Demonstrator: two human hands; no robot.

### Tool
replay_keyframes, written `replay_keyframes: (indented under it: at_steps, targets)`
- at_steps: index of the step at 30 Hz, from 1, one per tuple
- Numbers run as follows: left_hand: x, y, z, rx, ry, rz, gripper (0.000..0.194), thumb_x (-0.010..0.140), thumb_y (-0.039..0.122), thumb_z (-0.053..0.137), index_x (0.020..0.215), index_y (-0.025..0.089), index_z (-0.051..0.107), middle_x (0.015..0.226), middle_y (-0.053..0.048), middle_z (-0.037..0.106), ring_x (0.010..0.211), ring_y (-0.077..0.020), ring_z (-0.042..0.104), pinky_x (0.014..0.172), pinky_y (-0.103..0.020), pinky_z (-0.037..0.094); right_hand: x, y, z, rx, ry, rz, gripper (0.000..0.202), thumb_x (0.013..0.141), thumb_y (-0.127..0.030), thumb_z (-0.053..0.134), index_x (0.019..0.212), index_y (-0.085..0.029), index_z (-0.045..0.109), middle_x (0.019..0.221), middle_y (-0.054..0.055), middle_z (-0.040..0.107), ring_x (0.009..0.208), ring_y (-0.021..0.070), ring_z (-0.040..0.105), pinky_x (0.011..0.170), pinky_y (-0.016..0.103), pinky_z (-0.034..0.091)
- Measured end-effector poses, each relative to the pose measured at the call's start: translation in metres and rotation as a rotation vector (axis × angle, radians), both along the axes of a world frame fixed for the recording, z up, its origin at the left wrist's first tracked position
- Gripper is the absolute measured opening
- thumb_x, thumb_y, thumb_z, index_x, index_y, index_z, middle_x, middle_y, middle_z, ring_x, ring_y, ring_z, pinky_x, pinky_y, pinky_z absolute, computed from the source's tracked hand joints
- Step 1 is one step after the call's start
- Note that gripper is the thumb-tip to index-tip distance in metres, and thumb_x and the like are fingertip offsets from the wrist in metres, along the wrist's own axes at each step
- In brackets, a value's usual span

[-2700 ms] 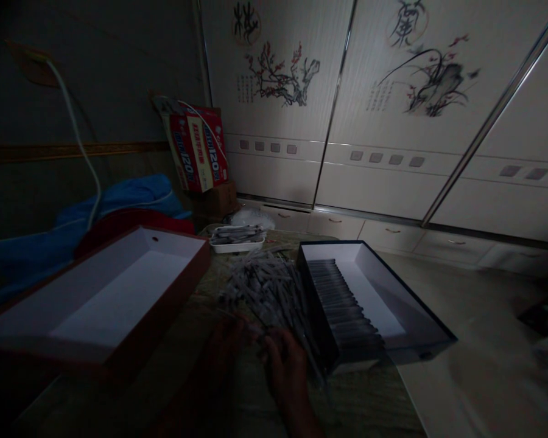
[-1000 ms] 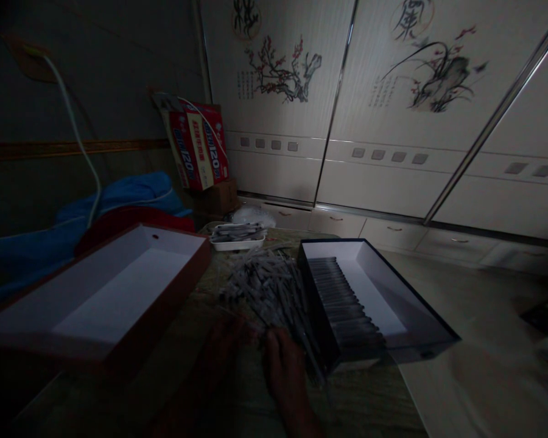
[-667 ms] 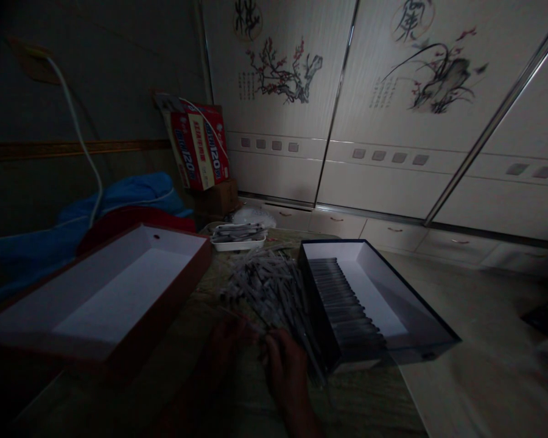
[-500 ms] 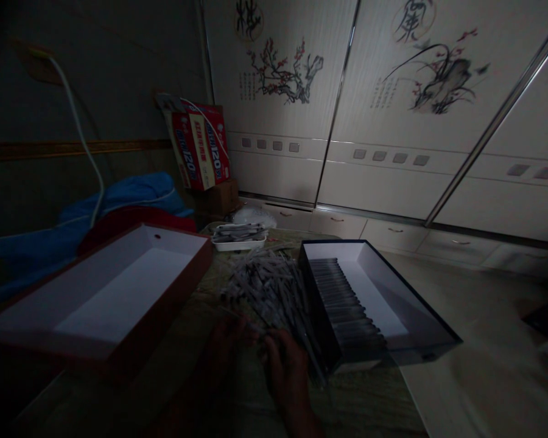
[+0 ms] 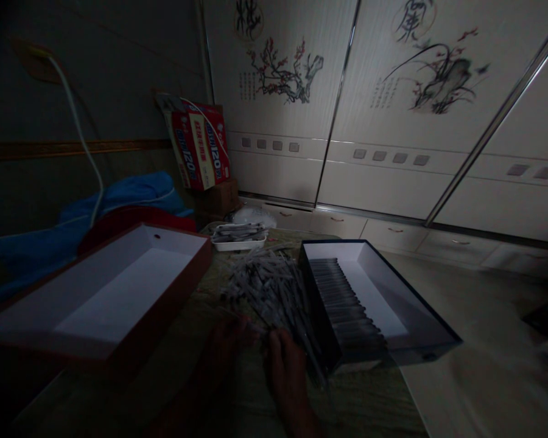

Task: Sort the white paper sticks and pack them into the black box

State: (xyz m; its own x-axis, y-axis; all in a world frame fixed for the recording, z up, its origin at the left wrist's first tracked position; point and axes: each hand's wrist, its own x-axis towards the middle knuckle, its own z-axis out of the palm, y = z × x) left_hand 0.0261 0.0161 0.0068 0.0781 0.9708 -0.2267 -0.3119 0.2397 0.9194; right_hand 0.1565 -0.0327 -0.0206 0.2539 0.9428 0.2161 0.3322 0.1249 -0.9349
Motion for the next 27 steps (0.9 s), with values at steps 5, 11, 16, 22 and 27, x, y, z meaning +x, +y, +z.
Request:
replay_keyframes:
  at_steps: [5,11,16,22,27]
  targets:
    - [-0.001,-0.001,0.003,-0.019,0.031,-0.011,0.036,0.058,0.045,0.069,0.071,0.013,0.059,0.061,-0.004,0.068,0.061,-0.0210,0.065,0.061,-0.032,0.051,0.002,0.001,-0.002,0.026,-0.038,0.023,0.033,0.087,-0.038,0.041,0.067,-0.017,0.055,0.058,-0.002,0.052,0.054,0.0109,0.049,0.050,0.018,0.037]
    - [-0.001,0.001,-0.002,-0.012,-0.003,0.011,0.034,0.060,0.045,0.068,0.070,0.014,0.058,0.060,-0.002,0.067,0.059,-0.0194,0.065,0.059,-0.030,0.051,0.002,-0.003,0.004,0.044,-0.040,0.002,0.026,0.084,-0.037,0.046,0.083,-0.015,0.060,0.068,0.002,0.060,0.061,0.0134,0.055,0.055,0.020,0.041]
    - [-0.002,0.002,-0.003,-0.022,0.006,0.005,0.035,0.060,0.046,0.068,0.071,0.014,0.058,0.060,-0.002,0.067,0.060,-0.0204,0.065,0.060,-0.032,0.051,0.002,-0.003,0.010,0.034,-0.060,-0.005,0.024,0.083,-0.036,0.049,0.083,-0.016,0.062,0.069,0.002,0.062,0.064,0.0147,0.057,0.057,0.020,0.043]
    - [-0.003,0.000,0.000,0.015,0.028,-0.006,0.032,0.062,0.042,0.068,0.073,0.014,0.060,0.065,-0.002,0.068,0.063,-0.0197,0.065,0.063,-0.031,0.050,0.004,-0.002,0.009,0.040,-0.089,0.015,0.025,0.085,-0.037,0.046,0.081,-0.016,0.060,0.069,0.002,0.061,0.063,0.0140,0.056,0.057,0.020,0.042]
    - [-0.003,-0.002,0.000,0.047,0.042,-0.015,0.031,0.062,0.042,0.067,0.075,0.015,0.061,0.069,-0.003,0.069,0.064,-0.0201,0.065,0.064,-0.031,0.050,0.004,-0.002,0.005,0.058,-0.095,0.007,0.030,0.087,-0.036,0.041,0.070,-0.017,0.057,0.062,0.000,0.056,0.059,0.0130,0.052,0.055,0.020,0.039]
